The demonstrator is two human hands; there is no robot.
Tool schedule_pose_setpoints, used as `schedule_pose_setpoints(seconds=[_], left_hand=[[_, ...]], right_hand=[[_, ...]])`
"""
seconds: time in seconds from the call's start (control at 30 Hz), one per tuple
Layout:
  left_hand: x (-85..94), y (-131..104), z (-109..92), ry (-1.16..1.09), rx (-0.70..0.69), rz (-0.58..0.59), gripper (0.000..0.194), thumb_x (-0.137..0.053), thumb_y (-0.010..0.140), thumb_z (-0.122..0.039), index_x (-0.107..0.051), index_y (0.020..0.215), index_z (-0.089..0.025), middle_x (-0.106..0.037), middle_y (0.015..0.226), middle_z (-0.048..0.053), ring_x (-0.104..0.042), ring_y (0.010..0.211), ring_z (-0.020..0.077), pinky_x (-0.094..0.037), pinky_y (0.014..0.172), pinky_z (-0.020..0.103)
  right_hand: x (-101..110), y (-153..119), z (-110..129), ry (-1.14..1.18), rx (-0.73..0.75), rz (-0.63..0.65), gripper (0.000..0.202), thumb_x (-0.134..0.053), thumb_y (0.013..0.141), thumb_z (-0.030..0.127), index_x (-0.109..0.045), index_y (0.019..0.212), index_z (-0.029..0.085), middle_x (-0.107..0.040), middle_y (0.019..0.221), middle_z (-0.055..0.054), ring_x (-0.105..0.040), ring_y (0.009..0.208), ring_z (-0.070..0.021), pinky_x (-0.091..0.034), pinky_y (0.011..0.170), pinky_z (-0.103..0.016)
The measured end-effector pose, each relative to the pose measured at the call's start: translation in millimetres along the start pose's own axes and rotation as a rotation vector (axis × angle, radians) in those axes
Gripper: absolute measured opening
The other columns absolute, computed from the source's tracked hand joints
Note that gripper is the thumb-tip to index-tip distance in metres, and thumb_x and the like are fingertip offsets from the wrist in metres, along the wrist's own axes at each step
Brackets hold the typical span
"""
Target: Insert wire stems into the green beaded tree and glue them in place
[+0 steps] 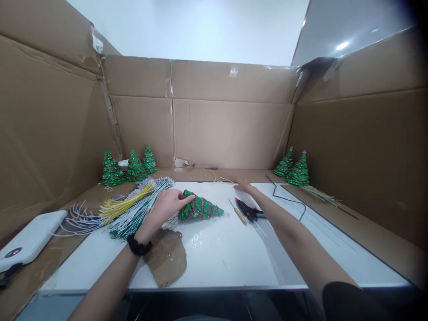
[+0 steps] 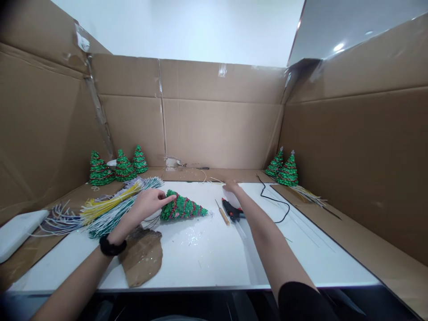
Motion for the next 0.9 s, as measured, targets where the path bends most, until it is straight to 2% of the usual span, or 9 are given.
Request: schedule_pose_setpoints(seconds=[0.13,0.27,0.43,0.6,0.7,0.73,0.8,0.9], left_hand=[[14.8,-3.6,-5.4,0.111,0.002,-0.229,0.053,-0.035,0.085,-0.057,-0.061,0.061,-0.018,-0.061,0.06,0.005,-0.051,0.058,0.0178,-0.022,0.054,0.027],[21.2,-7.7,-13.3,0.102,-0.114,-0.412,0.039,-0.036,0.09,-0.036,-0.062,0.065,-0.019,-0.062,0.064,0.006,-0.051,0.07,0.0202,-0.029,0.063,0.029],[14.2,-13.9,-28.0,-0.029,-0.271,-0.406,0.033,-0.038,0.089,-0.029,-0.064,0.071,-0.019,-0.064,0.072,0.008,-0.047,0.08,0.0226,-0.032,0.079,0.034],[12.5,-20.4,-35.2,-0.145,-0.332,-0.388,0.025,-0.042,0.086,-0.026,-0.065,0.075,-0.02,-0.067,0.079,0.007,-0.045,0.09,0.0243,-0.03,0.088,0.036],[11.5,-22.9,-39.8,-0.302,-0.375,-0.333,0.027,-0.04,0.088,-0.029,-0.065,0.086,-0.019,-0.066,0.087,0.007,-0.049,0.089,0.0219,-0.034,0.086,0.033],[9.2,-23.0,-41.5,-0.367,-0.38,-0.288,0.028,-0.039,0.088,-0.03,-0.064,0.092,-0.018,-0.065,0.089,0.007,-0.05,0.085,0.0204,-0.036,0.083,0.031],[2.5,-22.8,-44.0,-0.506,-0.355,-0.182,0.033,-0.038,0.089,-0.035,-0.06,0.106,-0.017,-0.063,0.089,0.006,-0.052,0.073,0.0166,-0.04,0.073,0.028],[-4.1,-24.4,-46.2,-0.689,-0.308,-0.11,0.038,-0.036,0.09,-0.041,-0.057,0.11,-0.015,-0.062,0.086,0.005,-0.052,0.066,0.0144,-0.04,0.068,0.026]], right_hand=[[-16.2,4.8,-8.6,0.015,-0.004,0.073,0.03,-0.052,0.09,0.032,-0.054,0.114,0.016,-0.056,0.114,-0.008,-0.058,0.095,-0.0188,-0.05,0.081,-0.039],[-20.2,-10.7,-9.2,0.036,0.043,0.071,0.018,-0.053,0.086,0.024,-0.062,0.099,0.015,-0.065,0.1,-0.009,-0.061,0.085,-0.0177,-0.045,0.072,-0.027],[-7.2,-36.3,-11.5,0.091,0.037,-0.089,0.016,-0.051,0.084,0.019,-0.064,0.093,0.015,-0.068,0.096,-0.011,-0.061,0.087,-0.0204,-0.038,0.069,-0.026],[26.1,-50.8,-7.6,0.224,-0.106,-0.346,0.026,-0.036,0.089,0.02,-0.058,0.1,0.01,-0.065,0.1,-0.017,-0.059,0.092,-0.0231,-0.038,0.07,-0.029],[52.9,-75.5,21.7,0.379,-0.042,-0.426,0.024,-0.037,0.089,0.026,-0.056,0.097,0.014,-0.065,0.093,-0.01,-0.059,0.084,-0.0175,-0.04,0.069,-0.026],[62.1,-88.6,37.6,0.583,0.069,-0.423,0.021,-0.042,0.086,0.028,-0.057,0.09,0.014,-0.065,0.085,-0.008,-0.059,0.077,-0.0166,-0.04,0.067,-0.025],[76.8,-120.3,74.4,0.943,0.314,-0.287,0.02,-0.051,0.081,0.036,-0.056,0.081,0.016,-0.062,0.069,-0.003,-0.056,0.065,-0.0154,-0.04,0.061,-0.026],[87.5,-167.5,118.5,1.141,0.485,-0.049,0.018,-0.058,0.077,0.035,-0.053,0.07,0.019,-0.056,0.052,0.003,-0.051,0.054,-0.0122,-0.038,0.058,-0.025]])
Point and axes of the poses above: each hand's wrist, its own y-axis towards the middle knuckle, its own x-axis out of the back of the hand, z = x × y, the point moved 6 cm from there along y, towards the middle knuckle
